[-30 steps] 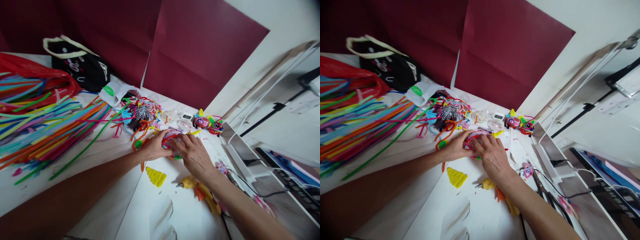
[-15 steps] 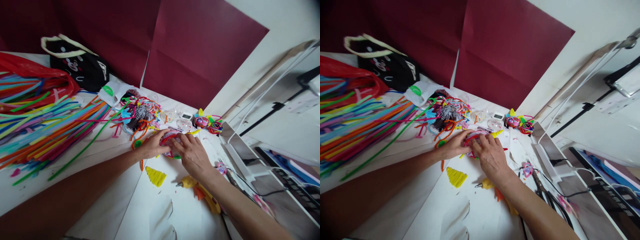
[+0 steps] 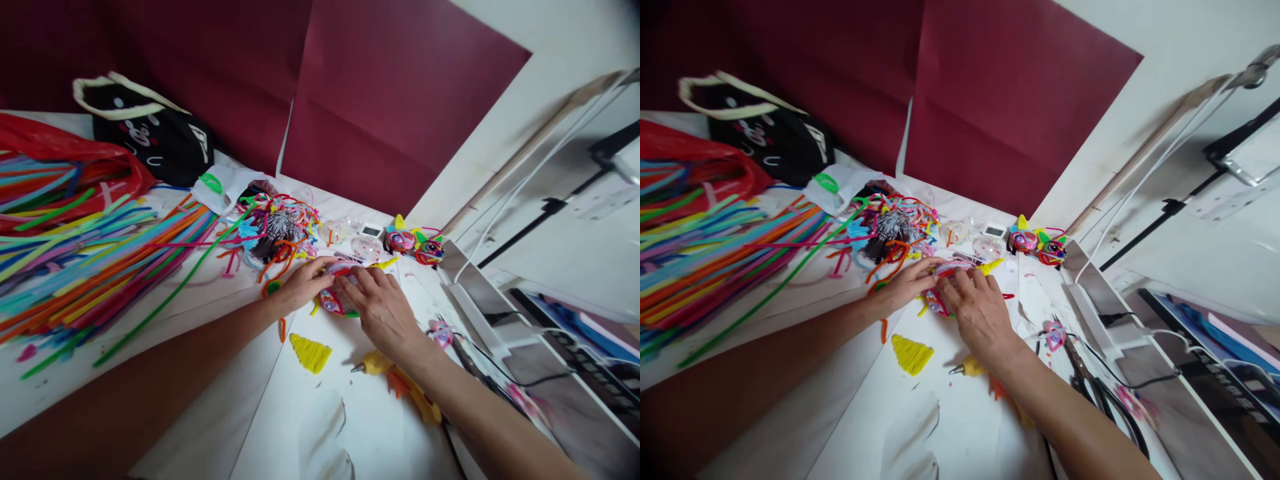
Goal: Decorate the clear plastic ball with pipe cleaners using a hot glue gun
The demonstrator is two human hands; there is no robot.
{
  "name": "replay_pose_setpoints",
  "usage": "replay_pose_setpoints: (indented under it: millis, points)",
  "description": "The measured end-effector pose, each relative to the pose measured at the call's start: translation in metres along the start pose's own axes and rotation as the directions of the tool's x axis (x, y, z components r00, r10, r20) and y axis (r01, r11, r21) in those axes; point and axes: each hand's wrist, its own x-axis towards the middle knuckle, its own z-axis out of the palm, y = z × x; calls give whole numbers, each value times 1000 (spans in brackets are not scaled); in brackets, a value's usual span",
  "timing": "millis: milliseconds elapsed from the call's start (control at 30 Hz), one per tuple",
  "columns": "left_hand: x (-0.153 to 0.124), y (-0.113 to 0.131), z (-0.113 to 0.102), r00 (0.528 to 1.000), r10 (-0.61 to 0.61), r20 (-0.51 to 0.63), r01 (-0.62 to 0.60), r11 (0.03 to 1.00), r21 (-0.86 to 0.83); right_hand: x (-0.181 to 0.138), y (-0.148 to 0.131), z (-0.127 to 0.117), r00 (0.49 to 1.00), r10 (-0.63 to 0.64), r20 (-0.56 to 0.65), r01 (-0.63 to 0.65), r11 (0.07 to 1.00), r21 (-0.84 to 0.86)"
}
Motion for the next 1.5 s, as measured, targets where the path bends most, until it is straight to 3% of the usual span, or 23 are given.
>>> replay_pose_setpoints:
  millis: [333,567,900,1500]
  points:
    - [0,3,0,999,-45,-10,44,998,-46,-2,-1,-1,999,-15,-33,15,1000,10]
    - [1,3,0,999,-36,-10,36,999,-29,-7,4,-2,992,-25,-127,37,995,91]
    - [1,4,0,999,-40,-10,40,999,-24,-40,9,-19,968,28,-250,33,971,236]
    - [2,12,1,998,-54,-32,54,998,22,-109,-11,-30,977,138,-165,-59,908,414]
